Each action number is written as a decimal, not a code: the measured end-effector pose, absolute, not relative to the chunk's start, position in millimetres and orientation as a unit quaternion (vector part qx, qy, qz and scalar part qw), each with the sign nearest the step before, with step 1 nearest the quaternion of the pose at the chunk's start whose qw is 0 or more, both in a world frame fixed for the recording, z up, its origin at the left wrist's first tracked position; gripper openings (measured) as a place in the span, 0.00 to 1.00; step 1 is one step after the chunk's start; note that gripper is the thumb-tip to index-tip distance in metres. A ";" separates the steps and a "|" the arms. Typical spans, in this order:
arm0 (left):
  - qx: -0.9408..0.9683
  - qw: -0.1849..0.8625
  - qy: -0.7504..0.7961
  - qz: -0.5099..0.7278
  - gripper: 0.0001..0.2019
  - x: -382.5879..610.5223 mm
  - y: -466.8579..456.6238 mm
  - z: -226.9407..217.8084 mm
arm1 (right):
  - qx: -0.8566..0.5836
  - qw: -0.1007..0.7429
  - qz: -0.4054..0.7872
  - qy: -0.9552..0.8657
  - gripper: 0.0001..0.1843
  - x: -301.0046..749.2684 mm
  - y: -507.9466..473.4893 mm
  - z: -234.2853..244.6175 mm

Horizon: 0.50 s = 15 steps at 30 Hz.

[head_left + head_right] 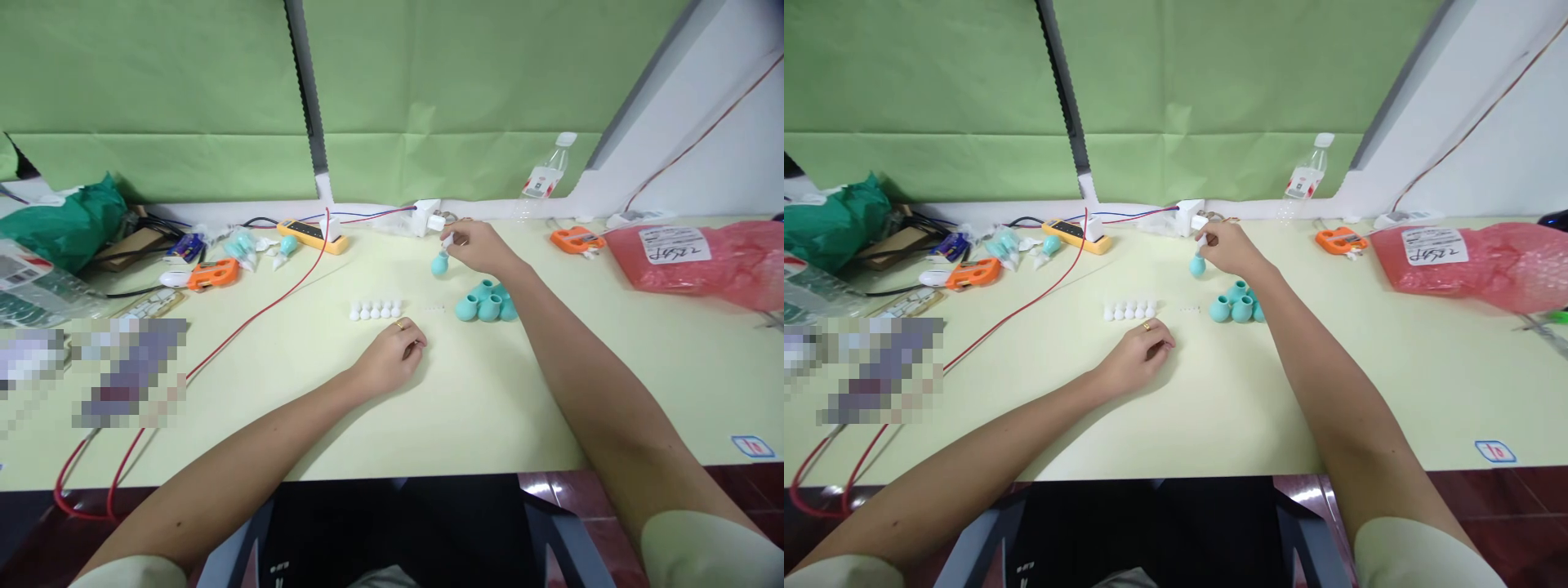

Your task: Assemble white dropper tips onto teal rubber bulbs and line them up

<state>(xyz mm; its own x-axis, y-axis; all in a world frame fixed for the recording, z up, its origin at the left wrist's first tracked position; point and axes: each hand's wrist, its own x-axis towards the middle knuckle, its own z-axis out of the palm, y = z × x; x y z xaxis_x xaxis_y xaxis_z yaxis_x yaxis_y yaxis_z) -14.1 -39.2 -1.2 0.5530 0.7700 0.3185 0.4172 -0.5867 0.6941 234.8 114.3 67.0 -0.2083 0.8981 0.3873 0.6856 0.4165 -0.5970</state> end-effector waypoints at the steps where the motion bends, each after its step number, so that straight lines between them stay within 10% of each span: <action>1: 0.835 0.281 0.354 0.313 0.10 -14.1 -38.8 -1.6 | -0.521 0.346 0.162 -0.763 0.14 235.0 115.5 64.0; 10: 0.845 0.246 0.345 0.326 0.10 -15.9 -39.6 -1.6 | -0.545 0.308 0.187 -0.757 0.18 236.1 117.0 53.6; 15: 0.856 0.064 0.349 0.375 0.12 -27.0 -29.3 4.1 | -0.560 0.352 0.133 -0.738 0.21 236.3 106.7 74.4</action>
